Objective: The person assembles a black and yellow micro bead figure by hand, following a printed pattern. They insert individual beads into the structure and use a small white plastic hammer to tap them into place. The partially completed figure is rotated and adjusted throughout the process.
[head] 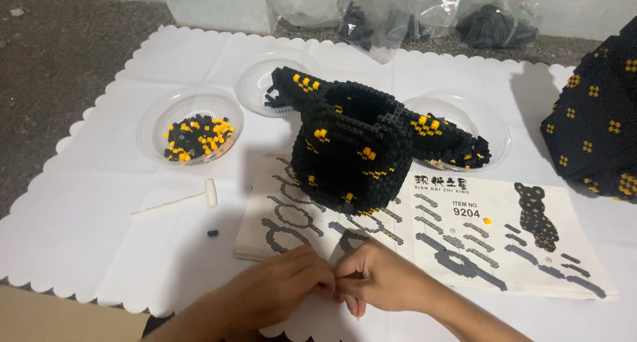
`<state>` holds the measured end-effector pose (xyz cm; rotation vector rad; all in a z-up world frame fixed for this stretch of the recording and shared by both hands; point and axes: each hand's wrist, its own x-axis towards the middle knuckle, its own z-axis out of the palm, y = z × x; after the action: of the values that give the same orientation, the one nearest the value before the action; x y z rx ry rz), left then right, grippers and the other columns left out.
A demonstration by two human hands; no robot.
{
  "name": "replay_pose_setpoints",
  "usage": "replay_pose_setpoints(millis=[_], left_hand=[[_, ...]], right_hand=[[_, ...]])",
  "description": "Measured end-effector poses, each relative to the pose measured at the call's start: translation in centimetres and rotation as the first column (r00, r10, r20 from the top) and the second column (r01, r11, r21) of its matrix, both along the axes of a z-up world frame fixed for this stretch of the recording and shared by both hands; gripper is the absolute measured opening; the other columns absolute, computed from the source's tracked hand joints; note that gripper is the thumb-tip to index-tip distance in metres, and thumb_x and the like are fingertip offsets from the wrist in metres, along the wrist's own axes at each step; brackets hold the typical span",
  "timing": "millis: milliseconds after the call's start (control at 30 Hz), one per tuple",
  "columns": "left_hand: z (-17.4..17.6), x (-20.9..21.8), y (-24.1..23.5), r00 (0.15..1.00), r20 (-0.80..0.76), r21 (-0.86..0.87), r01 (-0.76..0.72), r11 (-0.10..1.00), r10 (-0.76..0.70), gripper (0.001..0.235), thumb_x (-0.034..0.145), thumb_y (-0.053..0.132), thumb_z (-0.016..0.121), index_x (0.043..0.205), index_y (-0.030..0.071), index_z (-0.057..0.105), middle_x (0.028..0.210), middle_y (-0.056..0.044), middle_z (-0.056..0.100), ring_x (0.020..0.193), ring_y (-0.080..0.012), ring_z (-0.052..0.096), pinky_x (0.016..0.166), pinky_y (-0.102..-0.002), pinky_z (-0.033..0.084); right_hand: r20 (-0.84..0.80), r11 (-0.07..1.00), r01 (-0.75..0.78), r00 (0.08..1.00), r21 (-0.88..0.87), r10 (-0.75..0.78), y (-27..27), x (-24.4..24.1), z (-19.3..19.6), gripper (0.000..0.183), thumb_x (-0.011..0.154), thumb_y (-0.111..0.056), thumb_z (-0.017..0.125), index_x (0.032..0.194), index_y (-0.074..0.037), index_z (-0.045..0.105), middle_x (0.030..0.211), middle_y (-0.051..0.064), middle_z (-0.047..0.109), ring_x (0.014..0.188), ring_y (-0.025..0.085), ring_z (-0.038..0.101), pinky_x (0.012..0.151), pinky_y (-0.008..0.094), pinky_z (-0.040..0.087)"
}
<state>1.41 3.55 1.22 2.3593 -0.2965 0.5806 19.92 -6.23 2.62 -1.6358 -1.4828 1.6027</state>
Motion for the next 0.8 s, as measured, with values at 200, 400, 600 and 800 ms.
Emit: replay_pose_setpoints(millis=[200, 400, 600, 800], left_hand=[[1.1, 0.2, 0.7, 0.991, -0.041, 0.281, 0.134, 0.951, -0.127, 0.010, 0.096, -0.006, 0.042, 0.097, -0.003, 0.052, 0.091, -0.015, 0.051, 0.080, -0.0296, 0.047, 0.075, -0.036, 0.043], [1.7, 1.0, -0.1, 0.945, -0.095, -0.304, -0.328, 0.894, 0.314, 0.004, 0.092, 0.012, 0.053, 0.095, 0.011, 0.055, 0.087, -0.005, 0.056, 0.078, -0.0197, 0.056, 0.072, -0.030, 0.044], [3.8, 4.0, -1.5, 0.886, -0.274, -0.800, -0.426, 0.422, 0.375, 0.019, 0.079, 0.006, 0.067, 0.096, 0.007, 0.060, 0.093, -0.005, 0.072, 0.090, -0.0127, 0.070, 0.081, -0.025, 0.055], [6.1, 6.2, -1.7, 0.894, -0.182, -0.751, -0.396, 0.528, 0.411, 0.017, 0.075, 0.009, 0.072, 0.087, 0.005, 0.062, 0.082, -0.004, 0.068, 0.077, -0.0105, 0.064, 0.074, -0.022, 0.056]], right_hand=[[0.036, 0.999, -0.023, 0.999, -0.034, 0.025, -0.2, 0.2, -0.1, 0.022, 0.077, -0.004, 0.049, 0.065, -0.002, 0.066, 0.058, 0.005, 0.068, 0.052, 0.010, 0.065, 0.054, 0.020, 0.053], [-0.322, 0.911, 0.406, 0.874, 0.071, -0.365, -0.2, 1.6, 1.2, 0.026, 0.076, -0.005, 0.070, 0.098, 0.007, 0.077, 0.066, 0.021, 0.076, 0.049, 0.021, 0.069, 0.049, 0.030, 0.064], [-0.487, 0.716, 0.643, 0.733, 0.271, -0.475, -0.7, 2.8, 2.0, 0.026, 0.074, 0.002, 0.069, 0.099, 0.008, 0.071, 0.073, 0.021, 0.076, 0.066, 0.026, 0.074, 0.058, 0.034, 0.064], [-0.605, 0.586, 0.796, 0.543, 0.150, -0.583, -0.9, 4.0, 1.1, 0.024, 0.074, 0.005, 0.068, 0.098, 0.008, 0.069, 0.074, 0.016, 0.069, 0.062, 0.023, 0.068, 0.061, 0.035, 0.062]])
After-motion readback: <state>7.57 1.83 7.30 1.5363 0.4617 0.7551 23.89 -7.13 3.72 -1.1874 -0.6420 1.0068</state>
